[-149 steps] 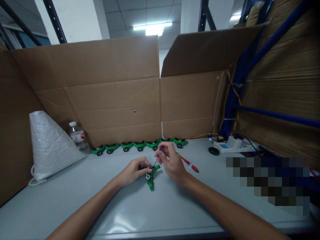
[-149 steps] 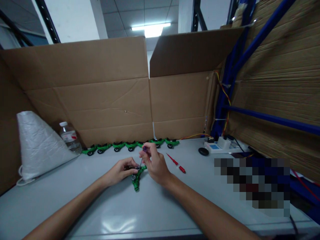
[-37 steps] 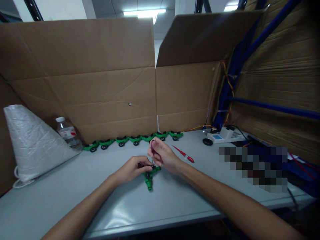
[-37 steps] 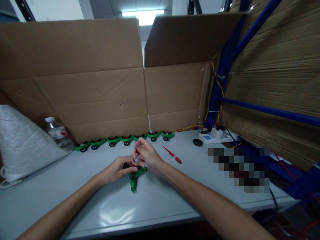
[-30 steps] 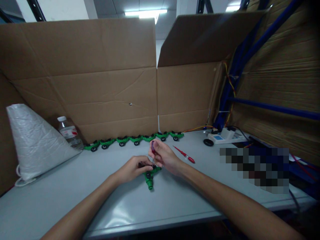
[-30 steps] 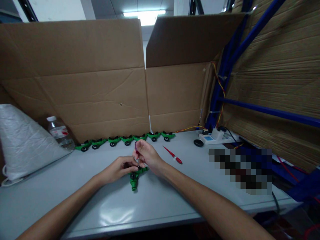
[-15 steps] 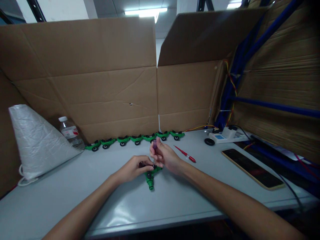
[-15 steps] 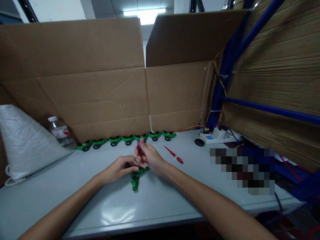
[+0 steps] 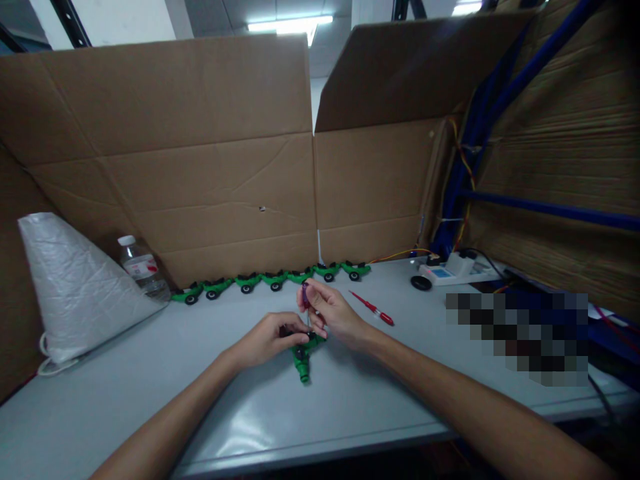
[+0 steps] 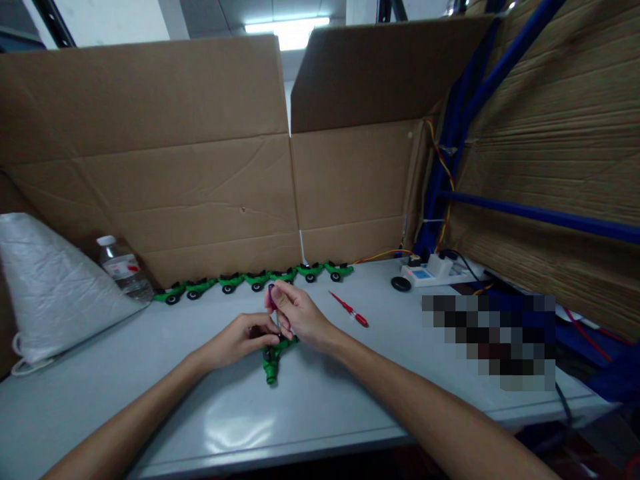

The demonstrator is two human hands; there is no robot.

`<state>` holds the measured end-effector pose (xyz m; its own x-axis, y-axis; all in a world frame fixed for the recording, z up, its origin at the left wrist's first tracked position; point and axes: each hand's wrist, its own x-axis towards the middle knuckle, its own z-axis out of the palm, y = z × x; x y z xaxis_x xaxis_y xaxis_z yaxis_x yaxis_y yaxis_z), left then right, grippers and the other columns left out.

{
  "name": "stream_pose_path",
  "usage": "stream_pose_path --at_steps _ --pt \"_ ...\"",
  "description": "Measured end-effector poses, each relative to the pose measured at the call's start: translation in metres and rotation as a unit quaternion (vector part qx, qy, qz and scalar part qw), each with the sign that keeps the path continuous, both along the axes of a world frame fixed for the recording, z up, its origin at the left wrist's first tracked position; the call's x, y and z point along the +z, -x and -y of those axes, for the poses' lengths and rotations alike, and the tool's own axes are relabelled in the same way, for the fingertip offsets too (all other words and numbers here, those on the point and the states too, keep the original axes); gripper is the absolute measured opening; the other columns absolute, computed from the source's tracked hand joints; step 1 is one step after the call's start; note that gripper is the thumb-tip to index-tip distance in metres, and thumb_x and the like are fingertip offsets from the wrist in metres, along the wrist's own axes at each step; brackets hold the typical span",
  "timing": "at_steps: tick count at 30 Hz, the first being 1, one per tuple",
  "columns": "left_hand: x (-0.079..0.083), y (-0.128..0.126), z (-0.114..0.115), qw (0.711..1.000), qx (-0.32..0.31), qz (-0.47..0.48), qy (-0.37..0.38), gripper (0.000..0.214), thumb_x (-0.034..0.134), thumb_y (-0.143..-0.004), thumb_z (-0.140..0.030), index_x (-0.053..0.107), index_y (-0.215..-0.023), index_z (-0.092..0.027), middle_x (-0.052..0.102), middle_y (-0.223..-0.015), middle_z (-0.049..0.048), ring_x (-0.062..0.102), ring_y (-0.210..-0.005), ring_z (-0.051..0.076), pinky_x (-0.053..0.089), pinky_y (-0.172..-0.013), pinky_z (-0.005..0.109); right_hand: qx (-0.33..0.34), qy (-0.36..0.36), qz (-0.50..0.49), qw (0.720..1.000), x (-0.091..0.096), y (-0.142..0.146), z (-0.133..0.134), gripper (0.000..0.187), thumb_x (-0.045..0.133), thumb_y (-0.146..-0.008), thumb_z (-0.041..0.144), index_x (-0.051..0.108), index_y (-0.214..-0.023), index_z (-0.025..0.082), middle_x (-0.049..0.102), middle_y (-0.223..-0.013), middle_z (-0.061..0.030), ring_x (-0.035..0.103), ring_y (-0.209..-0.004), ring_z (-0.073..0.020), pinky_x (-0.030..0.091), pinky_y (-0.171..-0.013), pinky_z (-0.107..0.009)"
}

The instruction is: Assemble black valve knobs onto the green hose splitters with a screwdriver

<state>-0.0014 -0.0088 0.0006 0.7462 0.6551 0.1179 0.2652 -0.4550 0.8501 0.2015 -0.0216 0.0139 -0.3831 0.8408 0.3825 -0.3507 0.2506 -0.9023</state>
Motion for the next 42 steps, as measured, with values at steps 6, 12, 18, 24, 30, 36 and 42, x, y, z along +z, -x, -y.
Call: stream_pose_path --at_steps 6,12,18,24,30,36,42 --pt "0.0024 -0.0019 0.0025 1.000 -0.005 0.009 -0.006 0.038 0.068 -0.100 -0.046 0.075 -0.113 -0.011 0.077 -0.104 0.0125 0.069 -0.090 0.020 0.052 -0.081 0.028 -0.009 0.004 -0.012 1.000 0.0001 -0.0010 -0.0015 0.054 0.062 -0.091 0.076 0.051 -0.105 0.024 0.059 -0.077 0.0068 0.042 -0.040 -0.0048 0.039 -0.033 -0.016" --pt "-0.0002 0.0012 -0.0008 0.995 0.021 -0.037 -0.088 0.035 0.069 -0.098 -0.047 0.077 -0.105 -0.014 0.075 -0.098 0.0097 0.068 -0.089 0.020 0.052 -0.084 0.029 -0.045 -0.016 0.019 0.999 -0.0007 -0.0006 -0.0013 0.050 0.079 -0.086 0.061 0.046 -0.096 0.024 0.067 -0.080 0.0054 0.042 -0.038 -0.0036 0.031 -0.031 -0.015" --pt "-0.0003 -0.0006 -0.0001 0.989 0.004 -0.046 -0.138 0.030 0.065 -0.102 -0.044 0.076 -0.105 -0.016 0.075 -0.105 0.0102 0.070 -0.099 0.022 0.053 -0.091 0.031 -0.002 -0.028 0.025 0.999 -0.0006 -0.0014 -0.0005 0.043 0.058 -0.100 0.063 0.057 -0.103 0.021 0.064 -0.089 0.0015 0.047 -0.043 -0.0045 0.042 -0.035 -0.018" --pt "0.0022 0.0019 0.0042 0.968 0.033 -0.099 -0.227 0.026 0.057 -0.106 -0.042 0.070 -0.112 -0.019 0.072 -0.109 0.0079 0.068 -0.102 0.022 0.051 -0.092 0.031 -0.045 -0.024 0.022 0.998 -0.0038 -0.0021 -0.0040 0.045 0.075 -0.091 0.057 0.046 -0.103 0.025 0.067 -0.081 0.0057 0.044 -0.040 -0.0049 0.033 -0.033 -0.015" --pt "-0.0015 0.0029 0.0047 0.952 0.047 -0.138 -0.268 0.022 0.050 -0.109 -0.038 0.063 -0.110 -0.020 0.068 -0.107 0.0068 0.066 -0.097 0.021 0.051 -0.088 0.031 -0.033 -0.019 0.023 0.999 0.0025 -0.0026 -0.0010 0.043 0.059 -0.099 0.062 0.060 -0.106 0.020 0.064 -0.092 -0.0015 0.048 -0.051 -0.0069 0.040 -0.037 -0.018" --pt "-0.0061 0.0020 0.0046 0.940 0.063 -0.169 -0.288 0.020 0.050 -0.108 -0.038 0.059 -0.113 -0.020 0.068 -0.110 0.0082 0.067 -0.100 0.023 0.051 -0.089 0.034 -0.077 -0.023 0.024 0.997 0.0015 -0.0006 -0.0027 0.046 0.074 -0.089 0.062 0.052 -0.102 0.024 0.063 -0.082 0.0032 0.043 -0.047 -0.0065 0.032 -0.037 -0.017" --pt "-0.0042 0.0018 0.0058 0.943 0.058 -0.173 -0.280 0.020 0.048 -0.109 -0.037 0.058 -0.112 -0.020 0.068 -0.112 0.0094 0.067 -0.102 0.024 0.052 -0.090 0.034 -0.039 -0.019 0.044 0.998 0.0017 0.0005 -0.0010 0.044 0.058 -0.099 0.064 0.059 -0.102 0.021 0.057 -0.072 0.0043 0.039 -0.044 -0.0067 0.030 -0.037 -0.019"
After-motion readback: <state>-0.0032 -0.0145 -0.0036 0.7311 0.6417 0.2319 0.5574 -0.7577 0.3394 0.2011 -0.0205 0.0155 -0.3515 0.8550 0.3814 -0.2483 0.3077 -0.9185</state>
